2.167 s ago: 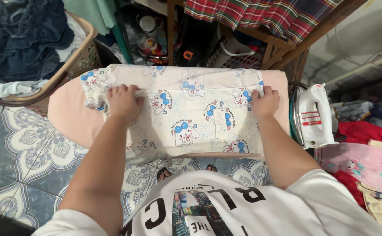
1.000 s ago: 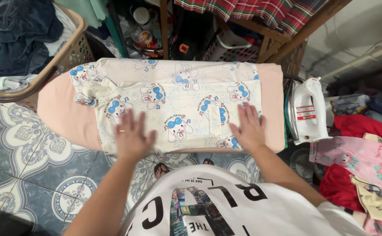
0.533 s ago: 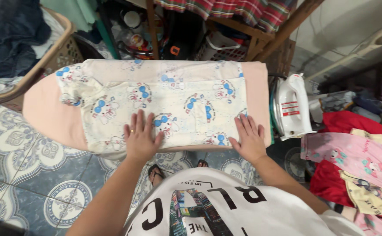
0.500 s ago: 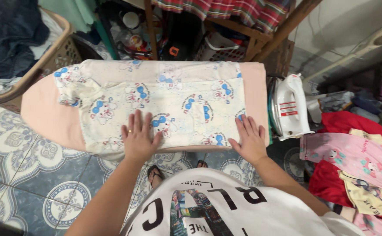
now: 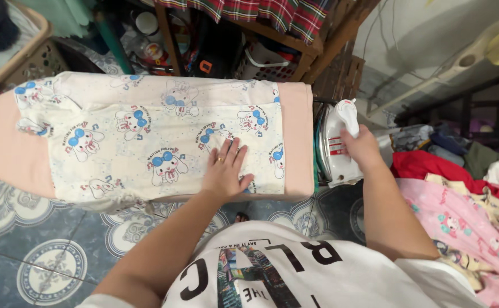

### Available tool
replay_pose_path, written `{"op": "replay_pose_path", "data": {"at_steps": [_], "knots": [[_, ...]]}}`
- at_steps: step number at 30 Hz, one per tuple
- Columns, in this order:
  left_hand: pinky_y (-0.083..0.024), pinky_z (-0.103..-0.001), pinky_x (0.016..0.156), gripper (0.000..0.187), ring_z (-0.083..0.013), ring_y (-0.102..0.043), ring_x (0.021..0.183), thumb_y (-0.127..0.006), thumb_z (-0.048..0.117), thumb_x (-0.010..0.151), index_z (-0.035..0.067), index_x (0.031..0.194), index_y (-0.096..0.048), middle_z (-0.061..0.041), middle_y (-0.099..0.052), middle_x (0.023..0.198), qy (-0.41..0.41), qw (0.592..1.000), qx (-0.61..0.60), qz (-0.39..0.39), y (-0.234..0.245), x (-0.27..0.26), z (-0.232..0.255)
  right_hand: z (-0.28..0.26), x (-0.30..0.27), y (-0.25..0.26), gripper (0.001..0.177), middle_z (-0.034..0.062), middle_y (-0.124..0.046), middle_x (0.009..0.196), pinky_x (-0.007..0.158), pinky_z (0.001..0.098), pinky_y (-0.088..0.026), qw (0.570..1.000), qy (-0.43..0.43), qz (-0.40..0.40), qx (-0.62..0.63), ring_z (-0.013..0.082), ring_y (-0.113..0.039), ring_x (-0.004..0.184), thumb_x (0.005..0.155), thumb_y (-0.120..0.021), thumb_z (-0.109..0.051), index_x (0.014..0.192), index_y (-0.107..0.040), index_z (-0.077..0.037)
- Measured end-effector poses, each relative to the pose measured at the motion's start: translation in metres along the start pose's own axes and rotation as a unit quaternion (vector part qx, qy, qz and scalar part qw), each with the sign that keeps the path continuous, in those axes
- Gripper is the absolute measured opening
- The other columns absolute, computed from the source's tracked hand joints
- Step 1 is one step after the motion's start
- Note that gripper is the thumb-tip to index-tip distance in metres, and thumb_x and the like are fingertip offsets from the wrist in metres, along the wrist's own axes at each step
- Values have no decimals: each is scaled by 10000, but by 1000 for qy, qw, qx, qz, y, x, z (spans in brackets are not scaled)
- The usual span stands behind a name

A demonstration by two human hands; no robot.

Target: The person irons a small patterned garment on a pink ironing board. They repeatedly smooth, fold, and press the fabric with a white steam iron, adjusting the garment several times to cover different areas.

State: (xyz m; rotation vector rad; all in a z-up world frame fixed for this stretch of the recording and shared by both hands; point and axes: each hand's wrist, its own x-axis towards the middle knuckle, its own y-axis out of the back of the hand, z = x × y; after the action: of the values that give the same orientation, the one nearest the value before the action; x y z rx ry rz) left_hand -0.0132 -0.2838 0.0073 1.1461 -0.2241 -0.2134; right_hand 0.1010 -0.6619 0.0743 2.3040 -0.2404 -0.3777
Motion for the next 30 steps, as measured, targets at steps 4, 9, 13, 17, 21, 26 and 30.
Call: {"op": "replay_pose_path", "data": {"at_steps": [4,9,13,17,21,26,30], "knots": [[-201,-582,1202,786,-356,-246,1533,-571,514,940,87,1554,-329,-177,-261,1651,-5,998,-56,26,7,-6,-14,-4,-5,5,437,85,-661,792,509,348,-486,999,20,-17,47,151,-581,556,960,-701,-347,1211,-609,-1],[-202,-602,1187,788,-366,-284,1523,-572,471,941,106,1592,-320,-180,-279,1658,78,991,-33,107,21,-35,-60,-41,-42,29,456,90,-644,761,486,341,-468,997,77,9,-4,150,-568,531,976,-665,-330,1290,-574,-13],[-221,-603,1196,742,-367,-311,1522,-547,449,970,97,1586,-329,-174,-305,1660,131,981,-7,144,32,-51,-97,-81,-80,29,405,111,-645,716,490,334,-456,995,82,-49,-15,158,-542,511,1008,-621,-342,1300,-604,-61],[-211,-618,1181,711,-362,-312,1514,-529,415,975,112,1593,-349,-151,-308,1659,121,985,14,118,33,-43,-112,-111,-115,-11,392,100,-708,756,529,338,-496,985,112,-125,-26,166,-580,542,960,-644,-340,1270,-627,-100],[-217,-618,1174,662,-363,-298,1510,-530,423,979,125,1553,-389,-142,-316,1649,50,995,40,73,34,-30,-107,-128,-149,-57,391,119,-737,813,632,352,-557,975,148,-157,-49,200,-699,656,955,-628,-365,1252,-636,-111],[-199,-624,1177,632,-344,-264,1501,-539,490,937,221,1500,-440,-118,-301,1633,66,997,19,19,53,-12,-111,-135,-169,-73,421,217,-744,862,731,428,-564,964,162,-156,-142,350,-739,787,963,-623,-401,1246,-626,-90],[-187,-622,1184,631,-348,-234,1524,-527,488,947,218,1511,-441,-138,-282,1647,92,994,26,55,54,-2,-115,-141,-169,-85,460,268,-719,917,751,465,-564,958,216,-117,-150,420,-724,835,949,-639,-370,1229,-609,-6]]}}
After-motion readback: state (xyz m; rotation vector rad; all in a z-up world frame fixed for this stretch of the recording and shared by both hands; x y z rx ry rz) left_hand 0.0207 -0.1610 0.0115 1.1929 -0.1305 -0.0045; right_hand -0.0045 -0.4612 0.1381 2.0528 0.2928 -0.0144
